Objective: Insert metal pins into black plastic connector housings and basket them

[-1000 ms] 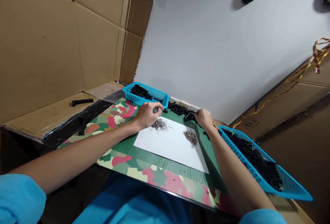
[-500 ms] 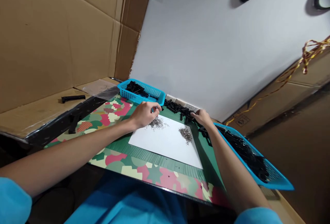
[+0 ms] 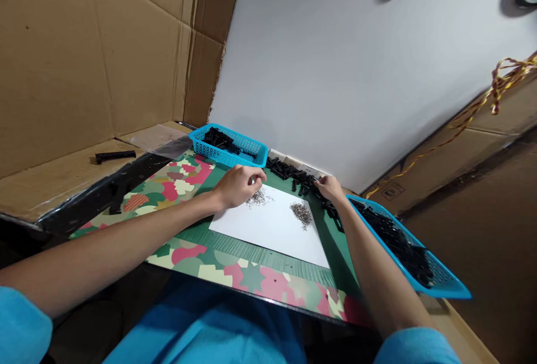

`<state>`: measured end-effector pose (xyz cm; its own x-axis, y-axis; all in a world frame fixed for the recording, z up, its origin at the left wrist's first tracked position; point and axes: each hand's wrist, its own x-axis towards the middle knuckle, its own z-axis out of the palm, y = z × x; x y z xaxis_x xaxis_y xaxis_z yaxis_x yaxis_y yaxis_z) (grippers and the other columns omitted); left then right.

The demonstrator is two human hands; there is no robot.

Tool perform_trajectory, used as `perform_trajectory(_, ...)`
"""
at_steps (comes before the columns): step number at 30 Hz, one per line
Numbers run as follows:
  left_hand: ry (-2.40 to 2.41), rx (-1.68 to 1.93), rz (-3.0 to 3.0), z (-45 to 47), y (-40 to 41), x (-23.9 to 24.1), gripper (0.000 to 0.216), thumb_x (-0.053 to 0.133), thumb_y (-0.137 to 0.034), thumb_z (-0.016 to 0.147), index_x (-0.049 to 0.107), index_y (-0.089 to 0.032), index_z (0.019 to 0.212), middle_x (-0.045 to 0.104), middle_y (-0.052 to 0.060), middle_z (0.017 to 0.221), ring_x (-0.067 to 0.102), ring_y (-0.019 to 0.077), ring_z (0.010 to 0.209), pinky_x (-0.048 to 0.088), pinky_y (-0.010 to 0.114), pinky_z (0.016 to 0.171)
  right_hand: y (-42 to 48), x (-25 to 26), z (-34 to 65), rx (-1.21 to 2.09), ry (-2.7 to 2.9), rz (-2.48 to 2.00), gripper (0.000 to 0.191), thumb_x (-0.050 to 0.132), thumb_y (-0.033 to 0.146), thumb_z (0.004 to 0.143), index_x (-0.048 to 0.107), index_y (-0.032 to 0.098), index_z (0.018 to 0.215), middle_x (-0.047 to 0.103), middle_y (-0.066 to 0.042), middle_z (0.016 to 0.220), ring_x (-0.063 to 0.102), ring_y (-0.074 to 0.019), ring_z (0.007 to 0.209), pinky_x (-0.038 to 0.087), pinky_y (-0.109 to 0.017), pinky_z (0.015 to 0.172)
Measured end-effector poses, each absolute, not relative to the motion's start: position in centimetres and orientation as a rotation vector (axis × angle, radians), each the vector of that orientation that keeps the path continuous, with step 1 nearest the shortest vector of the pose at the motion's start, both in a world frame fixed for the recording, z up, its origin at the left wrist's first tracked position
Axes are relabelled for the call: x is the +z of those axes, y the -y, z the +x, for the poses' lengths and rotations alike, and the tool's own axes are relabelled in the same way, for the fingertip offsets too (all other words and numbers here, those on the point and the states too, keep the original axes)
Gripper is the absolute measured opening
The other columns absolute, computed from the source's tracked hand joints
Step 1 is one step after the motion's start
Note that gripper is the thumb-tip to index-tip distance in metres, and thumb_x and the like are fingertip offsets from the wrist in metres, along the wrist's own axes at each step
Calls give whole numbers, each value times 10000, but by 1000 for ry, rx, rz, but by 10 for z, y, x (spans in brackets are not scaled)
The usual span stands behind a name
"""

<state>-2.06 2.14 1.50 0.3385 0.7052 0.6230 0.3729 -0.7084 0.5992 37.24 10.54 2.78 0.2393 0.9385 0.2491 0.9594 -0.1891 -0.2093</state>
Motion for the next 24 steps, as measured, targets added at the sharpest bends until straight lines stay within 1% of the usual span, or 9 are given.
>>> perform_trajectory(2, -929, 1308, 2257, -20, -21, 16, 215, 585, -178, 941, 792, -176, 999, 774, 50, 810, 635, 169, 679, 459, 310, 644, -99, 35, 367, -158, 1739, -2135, 174, 642, 285, 890, 715, 130, 920, 715, -141, 850, 632, -245, 787, 391, -294, 673)
perform_trajectory(4, -892, 1305, 2257, -19, -19, 17, 221, 576, -172, 949, 788, -173, 1015, 784, 55, 867, 648, 169, 719, 468, 310, 670, -88, 43, 356, -242, 1721, -2061, 191, 608, 259, 893, 701, 139, 1010, 717, -151, 930, 614, -251, 835, 373, -304, 690)
perform_trajectory(6, -841, 1293, 2245, -17, -17, 19, 223, 575, -186, 965, 785, -179, 1040, 792, 59, 950, 664, 174, 780, 475, 308, 696, -70, 53, 339, -289, 1739, -1949, 201, 581, 289, 927, 671, 169, 1062, 699, -121, 929, 580, -234, 819, 353, -307, 689)
perform_trajectory(7, -815, 1283, 2226, -16, -16, 20, 222, 579, -207, 977, 783, -185, 1063, 794, 60, 988, 672, 178, 815, 480, 307, 711, -60, 58, 328, -275, 1774, -1863, 189, 575, 318, 947, 653, 189, 1062, 677, -87, 885, 551, -215, 778, 346, -304, 680)
perform_trajectory(10, -738, 1202, 2060, -7, -12, 20, 270, 563, -332, 1033, 756, -182, 1148, 790, 82, 1040, 679, 191, 852, 486, 303, 706, -23, 71, 288, 53, 1962, -1369, 181, 559, 392, 1005, 595, 218, 1041, 517, 1, 736, 397, -164, 647, 297, -297, 621)
perform_trajectory(13, -641, 1021, 1675, 6, -7, 15, 453, 457, -490, 1083, 706, -131, 1202, 770, 152, 1082, 665, 193, 766, 481, 303, 626, 7, 75, 248, 220, 1937, -1078, 186, 529, 426, 1055, 532, 240, 1046, 392, 15, 761, 325, -159, 665, 276, -306, 621)
perform_trajectory(16, -478, 887, 1279, 14, -1, 11, 537, 443, -575, 1081, 669, -114, 1235, 747, 194, 1145, 681, 192, 770, 502, 314, 670, 21, 69, 228, 304, 1935, -985, 173, 477, 425, 1088, 474, 253, 1072, 366, 4, 807, 324, -166, 697, 297, -319, 643)
perform_trajectory(19, -356, 912, 1112, 14, 4, 12, 508, 508, -578, 1067, 683, -120, 1201, 744, 174, 1114, 673, 168, 782, 472, 278, 689, 20, 60, 227, 306, 1971, -987, 185, 448, 436, 1097, 442, 253, 1074, 385, -7, 833, 350, -172, 725, 329, -331, 679)
perform_trajectory(24, -381, 970, 1102, 11, -1, 15, 458, 583, -531, 1045, 699, -94, 1113, 721, 133, 938, 610, 137, 663, 400, 249, 595, 20, 52, 234, 314, 2073, -1029, 174, 417, 418, 1103, 447, 246, 1093, 445, -12, 875, 372, -166, 743, 339, -325, 698)
